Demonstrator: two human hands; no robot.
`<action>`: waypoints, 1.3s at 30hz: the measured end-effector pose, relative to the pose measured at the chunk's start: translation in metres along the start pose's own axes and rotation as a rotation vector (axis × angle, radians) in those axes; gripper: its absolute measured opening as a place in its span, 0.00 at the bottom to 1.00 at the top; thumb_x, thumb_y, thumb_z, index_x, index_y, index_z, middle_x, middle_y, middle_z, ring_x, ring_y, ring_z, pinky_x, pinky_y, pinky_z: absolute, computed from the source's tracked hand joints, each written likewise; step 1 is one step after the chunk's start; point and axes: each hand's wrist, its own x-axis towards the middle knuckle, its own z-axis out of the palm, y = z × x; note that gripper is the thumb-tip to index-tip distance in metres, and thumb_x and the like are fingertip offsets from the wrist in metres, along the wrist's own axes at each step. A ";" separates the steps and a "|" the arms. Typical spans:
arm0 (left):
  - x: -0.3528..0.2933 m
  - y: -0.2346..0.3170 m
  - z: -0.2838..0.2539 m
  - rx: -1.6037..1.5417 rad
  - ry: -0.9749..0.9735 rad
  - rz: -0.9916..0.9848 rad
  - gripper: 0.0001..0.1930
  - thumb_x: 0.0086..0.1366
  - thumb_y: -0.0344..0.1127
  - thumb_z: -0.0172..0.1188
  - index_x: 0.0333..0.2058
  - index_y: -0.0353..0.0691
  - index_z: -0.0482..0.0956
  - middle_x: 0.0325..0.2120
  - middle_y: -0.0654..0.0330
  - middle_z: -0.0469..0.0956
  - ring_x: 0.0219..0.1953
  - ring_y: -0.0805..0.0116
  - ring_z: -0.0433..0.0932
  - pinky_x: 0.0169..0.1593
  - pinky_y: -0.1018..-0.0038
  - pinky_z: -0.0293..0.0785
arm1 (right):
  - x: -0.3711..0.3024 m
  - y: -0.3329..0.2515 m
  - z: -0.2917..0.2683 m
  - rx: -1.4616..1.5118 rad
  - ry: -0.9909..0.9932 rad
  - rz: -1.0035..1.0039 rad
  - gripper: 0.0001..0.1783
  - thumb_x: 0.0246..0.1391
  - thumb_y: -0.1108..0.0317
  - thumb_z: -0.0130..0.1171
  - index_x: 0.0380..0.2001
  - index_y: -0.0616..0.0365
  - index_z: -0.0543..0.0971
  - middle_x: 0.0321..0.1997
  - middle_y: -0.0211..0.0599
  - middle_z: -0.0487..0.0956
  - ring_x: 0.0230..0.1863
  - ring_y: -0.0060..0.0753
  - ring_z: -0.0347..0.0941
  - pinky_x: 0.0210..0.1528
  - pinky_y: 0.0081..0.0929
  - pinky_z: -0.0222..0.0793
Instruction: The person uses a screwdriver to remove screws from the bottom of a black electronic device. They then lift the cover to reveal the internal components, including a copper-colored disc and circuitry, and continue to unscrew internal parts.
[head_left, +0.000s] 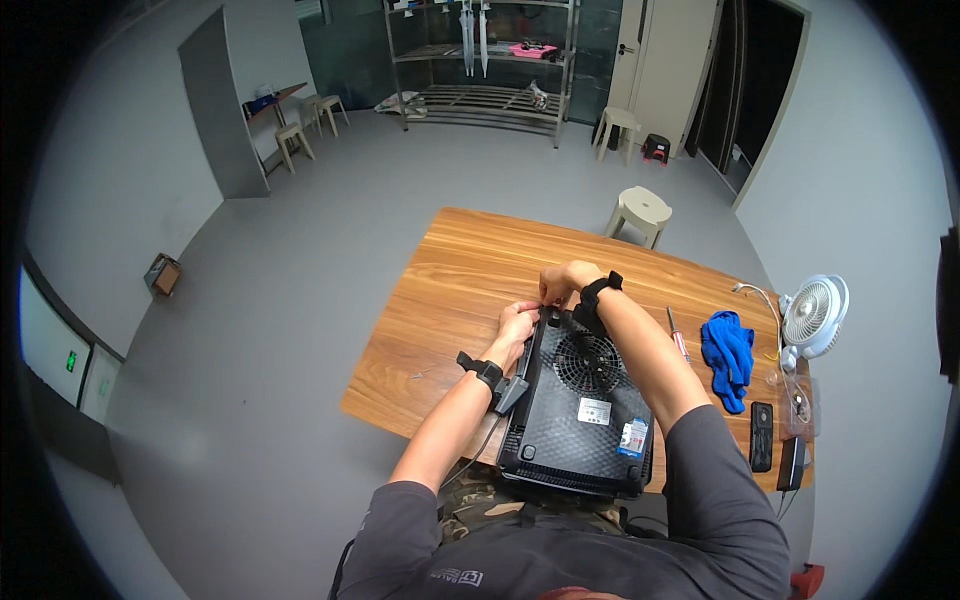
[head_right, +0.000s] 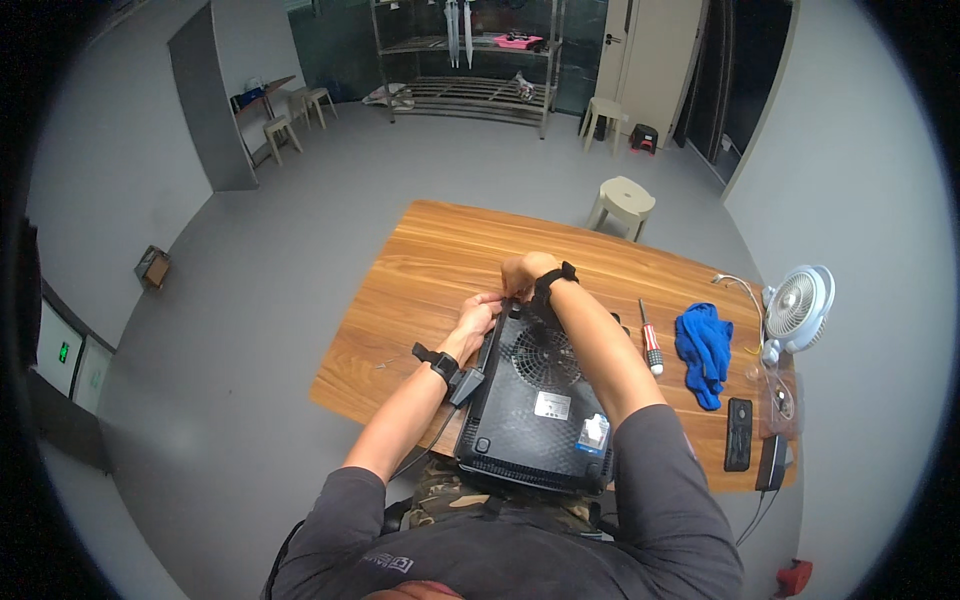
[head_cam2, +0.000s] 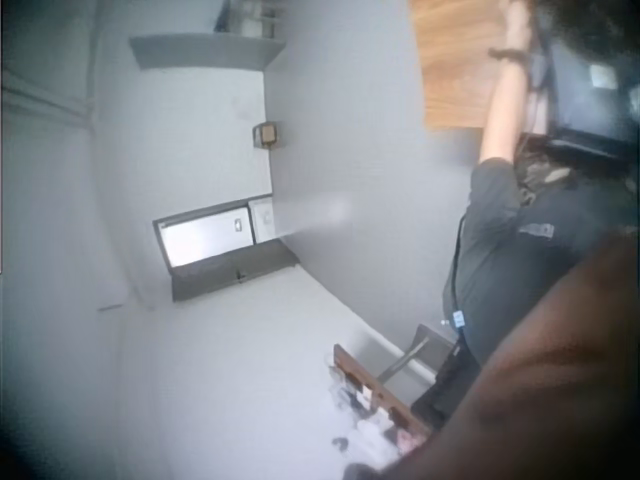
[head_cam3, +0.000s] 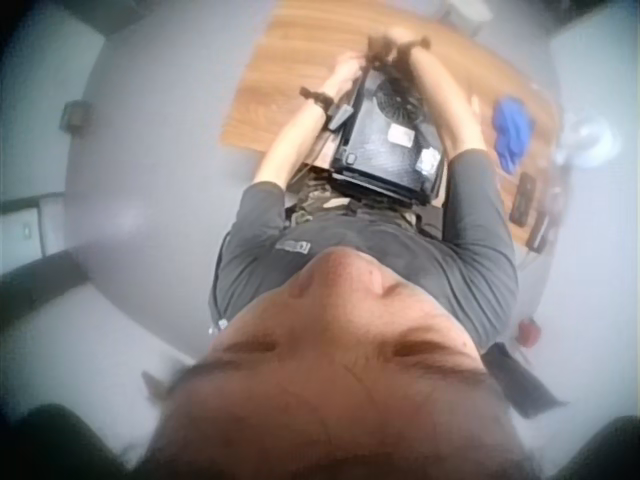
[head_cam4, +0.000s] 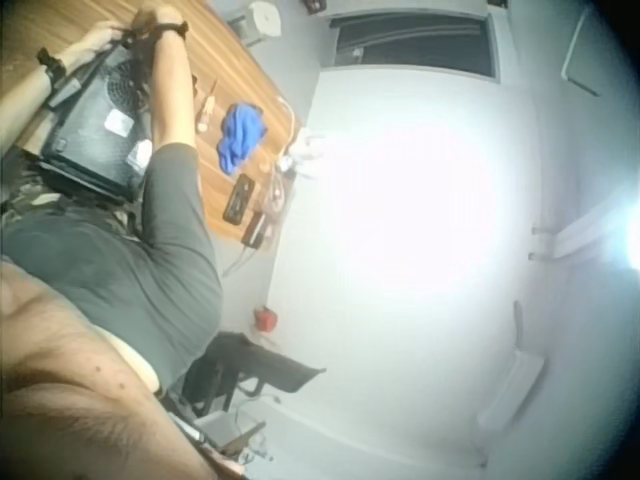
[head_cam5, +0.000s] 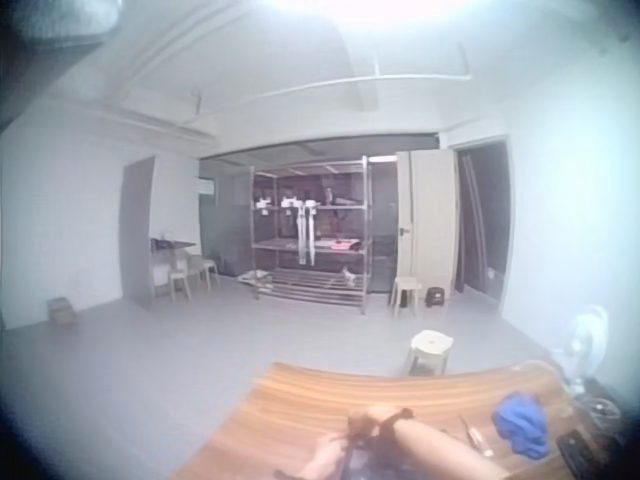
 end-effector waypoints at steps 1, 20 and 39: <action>0.003 -0.004 -0.010 -0.019 0.013 0.015 0.15 0.67 0.22 0.55 0.51 0.33 0.76 0.41 0.56 0.82 0.38 0.69 0.82 0.40 0.75 0.79 | 0.004 -0.010 -0.003 -0.068 -0.021 -0.022 0.10 0.55 0.62 0.64 0.31 0.57 0.86 0.30 0.35 0.86 0.30 0.32 0.82 0.32 0.33 0.76; 0.003 -0.007 -0.003 -0.054 -0.064 0.035 0.16 0.67 0.25 0.57 0.53 0.32 0.77 0.39 0.58 0.82 0.36 0.71 0.80 0.36 0.78 0.76 | 0.005 -0.008 0.000 -0.393 -0.077 0.003 0.21 0.63 0.55 0.56 0.53 0.53 0.82 0.54 0.46 0.83 0.55 0.53 0.78 0.54 0.45 0.73; -0.014 0.010 0.005 -0.109 -0.065 0.018 0.17 0.65 0.23 0.56 0.52 0.33 0.79 0.36 0.60 0.83 0.28 0.74 0.79 0.29 0.80 0.72 | 0.019 0.000 0.008 -0.452 -0.018 -0.015 0.20 0.62 0.58 0.53 0.52 0.54 0.84 0.54 0.47 0.83 0.55 0.54 0.79 0.52 0.46 0.76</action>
